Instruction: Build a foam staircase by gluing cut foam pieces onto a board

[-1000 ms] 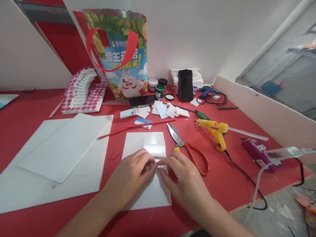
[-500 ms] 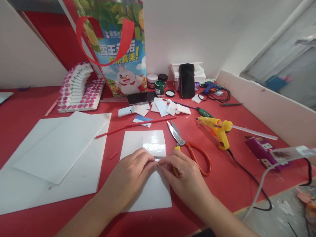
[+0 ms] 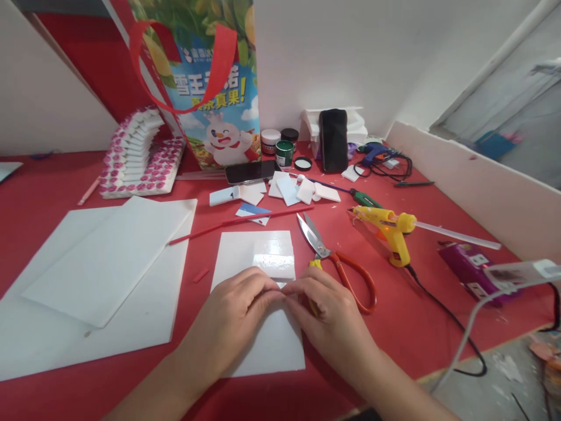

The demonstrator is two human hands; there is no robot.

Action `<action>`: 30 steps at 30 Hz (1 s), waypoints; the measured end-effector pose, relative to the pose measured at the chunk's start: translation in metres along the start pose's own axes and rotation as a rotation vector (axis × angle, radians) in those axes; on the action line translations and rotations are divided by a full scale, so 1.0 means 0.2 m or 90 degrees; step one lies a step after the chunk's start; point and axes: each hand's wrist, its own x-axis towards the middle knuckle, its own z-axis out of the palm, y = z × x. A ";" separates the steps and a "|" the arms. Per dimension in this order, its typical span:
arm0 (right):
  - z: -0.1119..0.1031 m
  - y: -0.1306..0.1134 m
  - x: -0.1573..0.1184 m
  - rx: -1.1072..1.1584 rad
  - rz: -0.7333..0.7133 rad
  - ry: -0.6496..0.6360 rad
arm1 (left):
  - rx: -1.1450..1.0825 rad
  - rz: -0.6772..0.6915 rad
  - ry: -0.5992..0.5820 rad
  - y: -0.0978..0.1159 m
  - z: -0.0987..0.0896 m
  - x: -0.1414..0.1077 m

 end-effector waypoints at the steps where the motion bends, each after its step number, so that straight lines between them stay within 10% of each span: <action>1: 0.00 0.00 0.00 -0.001 0.001 -0.001 | -0.014 -0.004 -0.002 0.00 0.00 0.00; 30: 0.00 0.05 0.00 -0.049 0.041 -0.014 | -0.027 0.028 0.078 -0.03 0.08 0.01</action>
